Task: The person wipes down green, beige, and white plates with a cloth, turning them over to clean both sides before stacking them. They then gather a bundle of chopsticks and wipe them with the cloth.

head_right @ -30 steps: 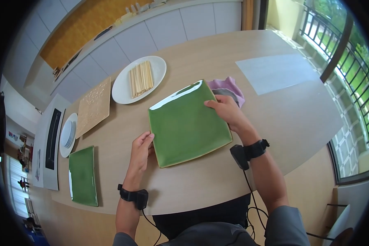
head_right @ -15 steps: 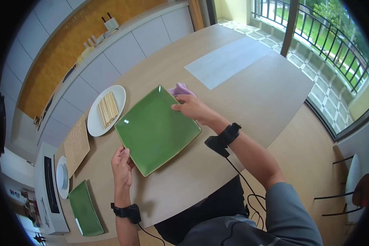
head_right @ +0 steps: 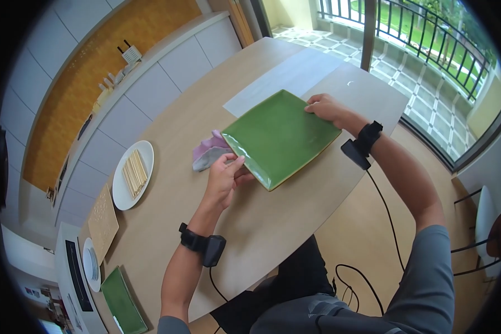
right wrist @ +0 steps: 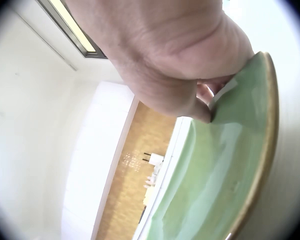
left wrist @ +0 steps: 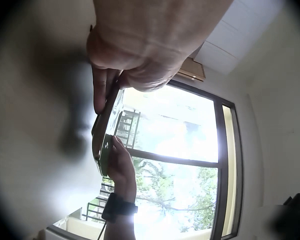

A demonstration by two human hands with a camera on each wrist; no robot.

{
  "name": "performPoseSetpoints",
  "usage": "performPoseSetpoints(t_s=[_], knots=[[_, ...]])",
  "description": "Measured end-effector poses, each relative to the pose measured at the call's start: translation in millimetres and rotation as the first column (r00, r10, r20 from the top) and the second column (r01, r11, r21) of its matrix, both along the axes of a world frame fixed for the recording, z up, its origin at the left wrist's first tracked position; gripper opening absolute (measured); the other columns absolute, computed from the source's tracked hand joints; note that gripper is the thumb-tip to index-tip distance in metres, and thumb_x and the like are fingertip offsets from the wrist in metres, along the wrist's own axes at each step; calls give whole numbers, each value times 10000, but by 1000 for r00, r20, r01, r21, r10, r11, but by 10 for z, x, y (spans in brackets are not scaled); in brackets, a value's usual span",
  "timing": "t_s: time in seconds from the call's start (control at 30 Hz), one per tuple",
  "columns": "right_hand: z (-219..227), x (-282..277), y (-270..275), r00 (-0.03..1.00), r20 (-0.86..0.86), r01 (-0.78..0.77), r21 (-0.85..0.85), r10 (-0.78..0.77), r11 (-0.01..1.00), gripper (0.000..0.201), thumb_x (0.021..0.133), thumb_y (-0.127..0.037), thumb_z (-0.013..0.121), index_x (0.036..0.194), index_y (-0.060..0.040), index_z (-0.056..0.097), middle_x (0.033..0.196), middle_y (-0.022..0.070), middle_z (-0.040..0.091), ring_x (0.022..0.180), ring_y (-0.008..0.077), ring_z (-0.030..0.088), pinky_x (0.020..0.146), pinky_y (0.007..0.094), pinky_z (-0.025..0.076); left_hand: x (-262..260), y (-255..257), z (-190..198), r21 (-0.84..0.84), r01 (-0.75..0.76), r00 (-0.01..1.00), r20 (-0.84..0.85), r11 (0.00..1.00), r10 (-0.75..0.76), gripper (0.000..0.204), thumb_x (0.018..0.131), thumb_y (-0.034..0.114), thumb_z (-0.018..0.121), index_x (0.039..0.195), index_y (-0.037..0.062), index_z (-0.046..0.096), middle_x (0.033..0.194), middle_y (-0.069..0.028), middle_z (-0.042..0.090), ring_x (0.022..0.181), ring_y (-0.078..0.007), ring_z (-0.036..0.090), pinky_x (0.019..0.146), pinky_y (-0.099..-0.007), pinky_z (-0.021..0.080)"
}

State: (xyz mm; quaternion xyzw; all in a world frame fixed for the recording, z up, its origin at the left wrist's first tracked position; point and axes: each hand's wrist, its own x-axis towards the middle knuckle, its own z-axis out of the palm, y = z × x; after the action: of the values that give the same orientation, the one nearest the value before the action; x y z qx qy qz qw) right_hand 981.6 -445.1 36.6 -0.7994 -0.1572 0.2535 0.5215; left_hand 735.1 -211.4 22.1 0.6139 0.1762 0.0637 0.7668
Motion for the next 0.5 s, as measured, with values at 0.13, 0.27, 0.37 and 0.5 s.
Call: performPoseSetpoints(t_s=[0.13,0.27,0.37,0.5], knots=[[-34,337,-311,993,74,90,-26,-87,996,234,932,-162,620,1080,6,690,942,102,687,855,186,652,773,339,521,464,-216,-74,-19,70,998,1,997,-70,209,1004,136,585,1136,0,495,1059,-147,690,920,-222,718,772,-331,615],[-75,644,-491,988,110,116,-40,-111,992,219,927,-167,626,1062,-10,699,914,84,685,835,166,646,765,326,520,794,-371,-136,-47,94,996,-5,994,-94,165,1011,106,565,1100,-13,493,1052,-167,684,927,-238,717,787,-347,626],[-77,820,-585,986,109,133,-34,-128,991,209,924,-178,636,1049,-25,705,898,72,683,826,152,644,760,317,519,1000,-470,-156,-70,103,995,-7,992,-103,141,1006,86,565,1073,-25,510,1044,-179,681,915,-245,719,783,-350,634],[-74,1017,-674,983,113,150,-37,-145,988,209,922,-185,643,1049,-32,709,903,67,685,824,145,643,761,310,519,1222,-594,-144,-100,88,996,-4,991,-89,119,987,60,592,1035,-37,542,1022,-187,681,872,-255,729,765,-332,644]])
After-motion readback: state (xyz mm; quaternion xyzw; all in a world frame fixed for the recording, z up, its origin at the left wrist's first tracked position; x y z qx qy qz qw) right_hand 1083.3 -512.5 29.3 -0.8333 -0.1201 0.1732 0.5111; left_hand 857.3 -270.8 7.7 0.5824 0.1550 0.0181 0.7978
